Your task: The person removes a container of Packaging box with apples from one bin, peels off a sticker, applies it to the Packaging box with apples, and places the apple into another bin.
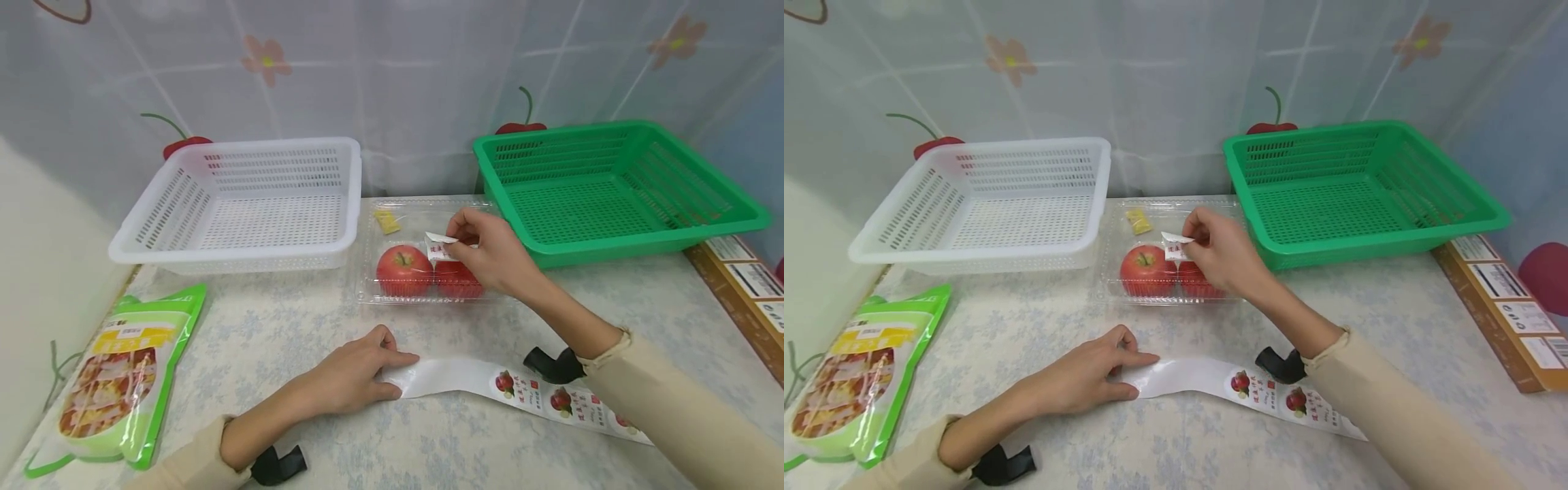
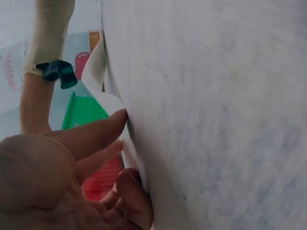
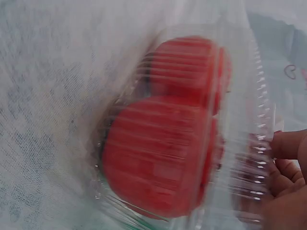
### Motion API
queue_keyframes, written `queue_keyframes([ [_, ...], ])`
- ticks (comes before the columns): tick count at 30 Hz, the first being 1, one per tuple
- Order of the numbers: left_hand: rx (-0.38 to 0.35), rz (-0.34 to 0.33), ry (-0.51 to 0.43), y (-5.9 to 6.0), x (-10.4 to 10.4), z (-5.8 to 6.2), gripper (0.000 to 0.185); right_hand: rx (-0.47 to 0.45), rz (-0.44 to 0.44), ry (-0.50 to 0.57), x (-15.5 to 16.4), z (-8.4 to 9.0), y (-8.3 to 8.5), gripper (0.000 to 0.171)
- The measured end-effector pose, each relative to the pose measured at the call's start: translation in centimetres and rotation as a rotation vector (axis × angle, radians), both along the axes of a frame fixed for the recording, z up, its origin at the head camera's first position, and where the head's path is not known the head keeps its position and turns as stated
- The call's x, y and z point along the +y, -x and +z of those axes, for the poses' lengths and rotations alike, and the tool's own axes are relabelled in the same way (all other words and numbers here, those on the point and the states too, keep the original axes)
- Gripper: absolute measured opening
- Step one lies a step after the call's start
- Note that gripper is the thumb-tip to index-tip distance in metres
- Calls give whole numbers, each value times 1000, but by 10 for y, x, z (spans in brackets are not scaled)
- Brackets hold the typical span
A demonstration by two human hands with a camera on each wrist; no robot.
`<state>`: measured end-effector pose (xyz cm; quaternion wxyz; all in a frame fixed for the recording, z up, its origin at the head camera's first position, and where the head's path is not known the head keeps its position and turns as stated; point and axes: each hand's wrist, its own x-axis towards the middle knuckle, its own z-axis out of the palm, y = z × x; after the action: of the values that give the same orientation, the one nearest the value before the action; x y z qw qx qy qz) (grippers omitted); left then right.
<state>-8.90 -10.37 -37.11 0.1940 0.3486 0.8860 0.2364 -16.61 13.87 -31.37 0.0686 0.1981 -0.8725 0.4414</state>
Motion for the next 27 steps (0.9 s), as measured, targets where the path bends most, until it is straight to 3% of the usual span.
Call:
queue_keyframes([
  [3,17,38,-25,-1,-2,1,46,-6,-46,-50,-3,-5,9,9],
  [5,26,104,-80,-2,-3,3,43,-8,-61,-74,-5,-6,11,10],
  [9,61,321,-323,0,-3,12,31,-10,-60,-114,-5,-6,13,13],
  [12,153,463,-521,7,-2,18,30,-11,-31,-122,-4,-7,13,15],
  [15,215,562,-611,17,-2,22,33,-10,-12,-136,-5,-9,14,19],
  [17,185,609,-642,24,-1,21,34,-1,-21,-143,-5,-11,14,24],
  [22,-21,702,-719,36,4,16,30,138,-10,-167,-6,-17,14,18],
  [25,-86,757,-771,40,7,13,26,230,33,-215,-6,-20,13,21],
  [27,-139,765,-825,42,9,11,22,235,43,-269,-5,-21,12,24],
])
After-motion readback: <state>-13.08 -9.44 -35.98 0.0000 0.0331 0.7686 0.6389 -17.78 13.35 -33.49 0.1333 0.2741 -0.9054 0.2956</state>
